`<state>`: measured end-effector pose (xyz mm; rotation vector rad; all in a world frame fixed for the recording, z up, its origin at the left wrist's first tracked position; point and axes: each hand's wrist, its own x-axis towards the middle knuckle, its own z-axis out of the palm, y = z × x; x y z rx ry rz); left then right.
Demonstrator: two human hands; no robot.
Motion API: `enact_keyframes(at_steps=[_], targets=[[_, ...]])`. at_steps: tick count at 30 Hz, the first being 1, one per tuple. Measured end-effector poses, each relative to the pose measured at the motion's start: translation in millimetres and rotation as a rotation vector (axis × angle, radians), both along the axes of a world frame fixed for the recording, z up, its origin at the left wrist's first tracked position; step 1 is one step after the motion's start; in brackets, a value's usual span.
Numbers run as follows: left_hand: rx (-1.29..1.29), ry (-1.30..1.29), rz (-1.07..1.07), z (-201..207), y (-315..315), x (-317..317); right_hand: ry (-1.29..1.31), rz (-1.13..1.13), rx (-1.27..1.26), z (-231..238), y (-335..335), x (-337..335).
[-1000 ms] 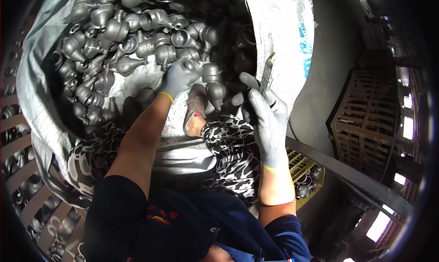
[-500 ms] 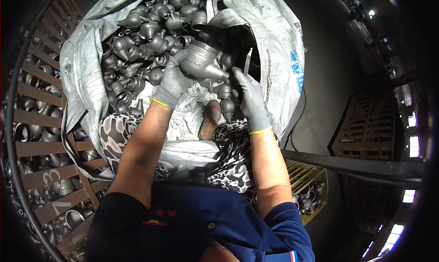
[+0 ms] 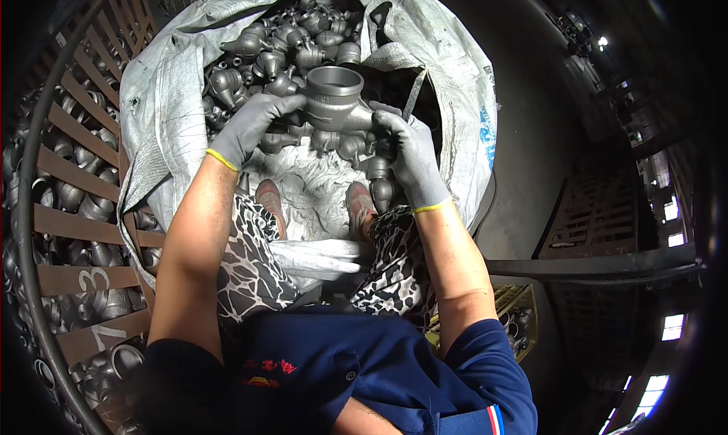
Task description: The recorder uses a metal scraper to clean and inspect various metal pipe fittings and a metal plate within an industrial workspace.
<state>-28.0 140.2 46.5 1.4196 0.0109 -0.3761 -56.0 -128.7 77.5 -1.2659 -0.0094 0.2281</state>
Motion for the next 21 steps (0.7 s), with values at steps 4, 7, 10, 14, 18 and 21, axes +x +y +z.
enact_keyframes(at_steps=[4, 7, 10, 14, 18, 21], targets=[[-0.168, -0.092, 0.432, -16.0, 19.8, 2.2, -0.144, -0.104, -0.127, 0.3, 20.3, 13.1], [-0.420, 0.136, 0.366, -21.6, 12.3, 4.0, -0.144, -0.107, -0.094, -5.4, 37.6, 21.3], [-0.657, -0.019, 0.250, -13.4, -10.1, 5.7, -0.132, -0.061, -0.112, -13.6, 54.8, 29.4], [-0.892, 0.015, 0.237, -46.5, 6.1, 23.6, -0.138, -0.033, -0.189, -13.8, 78.9, 29.6], [-0.974, 0.061, 0.452, -28.5, 0.0, 18.4, -0.273, 0.065, -0.298, -16.6, 90.0, 29.5], [-0.971, -0.039, 0.456, -44.3, 11.0, 24.5, -0.374, 0.174, -0.406, -10.9, 93.3, 13.6]])
